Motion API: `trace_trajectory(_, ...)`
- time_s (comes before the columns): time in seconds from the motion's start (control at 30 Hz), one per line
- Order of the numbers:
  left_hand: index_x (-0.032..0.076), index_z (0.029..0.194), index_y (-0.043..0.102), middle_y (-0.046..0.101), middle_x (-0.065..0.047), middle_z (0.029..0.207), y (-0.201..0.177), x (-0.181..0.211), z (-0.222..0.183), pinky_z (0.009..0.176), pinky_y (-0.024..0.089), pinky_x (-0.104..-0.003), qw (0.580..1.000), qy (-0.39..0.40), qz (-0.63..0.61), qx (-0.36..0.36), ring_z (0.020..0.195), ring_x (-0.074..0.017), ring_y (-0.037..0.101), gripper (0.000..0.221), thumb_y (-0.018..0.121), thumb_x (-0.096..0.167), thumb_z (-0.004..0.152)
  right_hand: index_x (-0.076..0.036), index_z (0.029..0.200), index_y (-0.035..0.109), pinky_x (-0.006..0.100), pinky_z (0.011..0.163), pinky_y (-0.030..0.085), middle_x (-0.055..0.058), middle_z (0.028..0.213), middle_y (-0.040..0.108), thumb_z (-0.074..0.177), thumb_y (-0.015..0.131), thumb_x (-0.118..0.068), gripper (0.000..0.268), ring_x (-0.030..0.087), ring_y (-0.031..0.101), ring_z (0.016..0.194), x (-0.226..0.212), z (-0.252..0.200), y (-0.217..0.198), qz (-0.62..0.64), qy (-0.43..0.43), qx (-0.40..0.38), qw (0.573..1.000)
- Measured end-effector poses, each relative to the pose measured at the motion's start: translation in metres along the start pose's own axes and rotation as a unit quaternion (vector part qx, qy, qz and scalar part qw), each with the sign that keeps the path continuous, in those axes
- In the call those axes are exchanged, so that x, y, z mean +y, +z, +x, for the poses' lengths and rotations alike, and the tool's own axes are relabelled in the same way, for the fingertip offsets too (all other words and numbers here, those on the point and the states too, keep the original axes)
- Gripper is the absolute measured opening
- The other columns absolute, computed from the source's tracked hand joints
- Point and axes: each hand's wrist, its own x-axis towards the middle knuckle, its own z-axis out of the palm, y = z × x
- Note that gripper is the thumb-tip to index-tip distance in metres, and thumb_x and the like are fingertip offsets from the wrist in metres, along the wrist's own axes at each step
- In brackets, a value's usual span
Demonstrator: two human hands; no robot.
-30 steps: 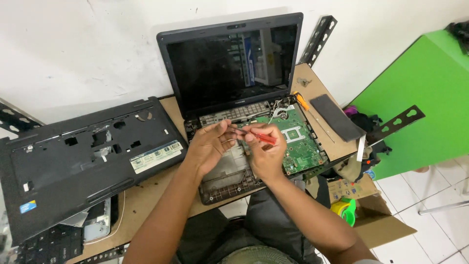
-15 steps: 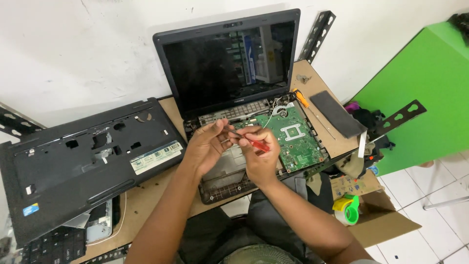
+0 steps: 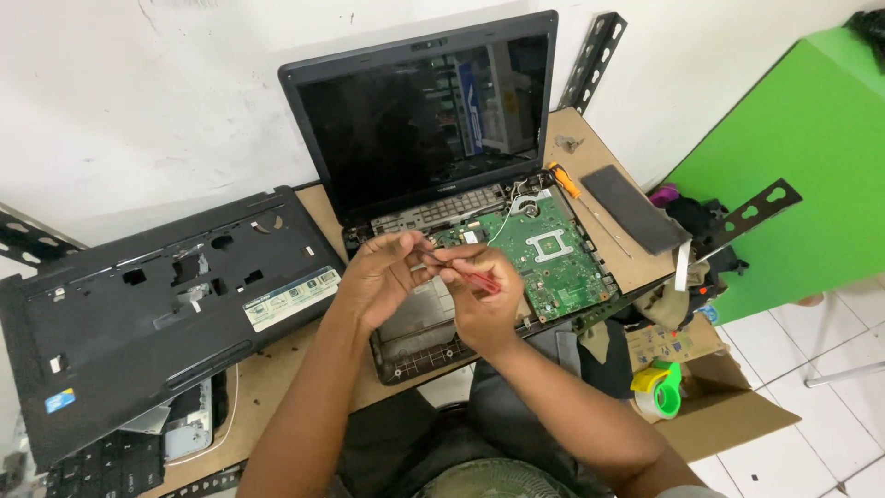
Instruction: Disassembling a laptop to access internal components using a screwdriver on a repair bench.
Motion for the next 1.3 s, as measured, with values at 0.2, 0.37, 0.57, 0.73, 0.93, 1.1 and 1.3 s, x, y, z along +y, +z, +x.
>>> trace_trajectory(0.2,0.005,0.091,0.071,0.071,-0.017,0.086,0.003,0.003,0.0,0.071,0.058,-0.036,1.0,0.004,0.004,-0.004,0.074,-0.0245,0.069,0.011,0.066,0.013,0.086,0.005,0.082,0.05,0.032,0.067,0.059,0.024,0.088,0.064,0.085,0.064,0.002,0.015,0.028,0.07,0.079,0.006,-0.003,0.002,-0.006,-0.015,0.014,1.0)
trace_trajectory(0.37,0.004,0.089,0.07,0.071,-0.016,0.086,0.002,0.001,0.0,0.072,0.057,-0.037,1.0,0.01,0.001,-0.006,0.075,-0.0244,0.069,0.011,0.066,0.014,0.086,0.005,0.083,0.049,0.032,0.067,0.059,0.024,0.089,0.063,0.085,0.065,0.0,0.017,0.029,0.07,0.08,0.005,-0.002,0.0,-0.008,-0.012,0.012,1.0)
trace_trajectory(0.57,0.002,0.092,0.068,0.07,-0.018,0.089,0.01,0.002,-0.002,0.073,0.056,-0.036,1.0,0.015,0.011,-0.007,0.077,-0.0238,0.069,0.015,0.065,0.015,0.087,0.004,0.082,0.049,0.032,0.068,0.058,0.023,0.089,0.064,0.085,0.066,0.0,0.017,0.03,0.069,0.084,0.003,-0.003,0.0,-0.003,0.005,0.015,1.0)
trace_trajectory(0.73,-0.001,0.114,0.06,0.069,-0.019,0.101,0.026,0.005,-0.006,0.074,0.057,-0.034,0.999,0.018,0.036,-0.024,0.083,-0.0226,0.069,0.034,0.065,0.019,0.086,0.003,0.084,0.049,0.032,0.07,0.058,0.023,0.092,0.065,0.084,0.066,0.001,0.017,0.028,0.069,0.084,0.005,-0.002,-0.013,-0.005,0.013,0.01,1.0)
trace_trajectory(0.93,0.001,0.132,0.047,0.063,-0.021,0.115,0.029,0.005,-0.007,0.072,0.059,-0.031,0.997,0.031,0.068,-0.008,0.088,-0.0214,0.069,0.053,0.063,0.026,0.088,0.005,0.096,0.043,0.037,0.071,0.06,0.027,0.092,0.063,0.087,0.061,0.0,0.021,0.033,0.069,0.083,-0.004,0.021,-0.066,-0.072,0.042,0.039,0.996)
trace_trajectory(1.1,0.004,0.116,0.058,0.069,-0.013,0.094,0.023,0.002,-0.003,0.065,0.057,-0.027,0.995,0.043,0.083,0.038,0.076,-0.0172,0.069,0.035,0.064,0.024,0.089,0.003,0.106,0.037,0.038,0.074,0.06,0.022,0.092,0.062,0.093,0.055,0.001,0.023,0.029,0.068,0.081,-0.024,0.044,-0.118,-0.16,0.075,0.004,0.984)
trace_trajectory(1.3,0.004,0.109,0.062,0.07,-0.011,0.085,0.021,0.001,0.0,0.061,0.057,-0.025,0.99,0.043,0.106,0.085,0.069,-0.0157,0.069,0.026,0.064,0.02,0.089,0.006,0.106,0.044,0.037,0.069,0.06,0.02,0.085,0.063,0.093,0.057,-0.003,0.021,0.026,0.068,0.075,-0.014,0.033,-0.175,-0.199,0.127,0.003,0.972)
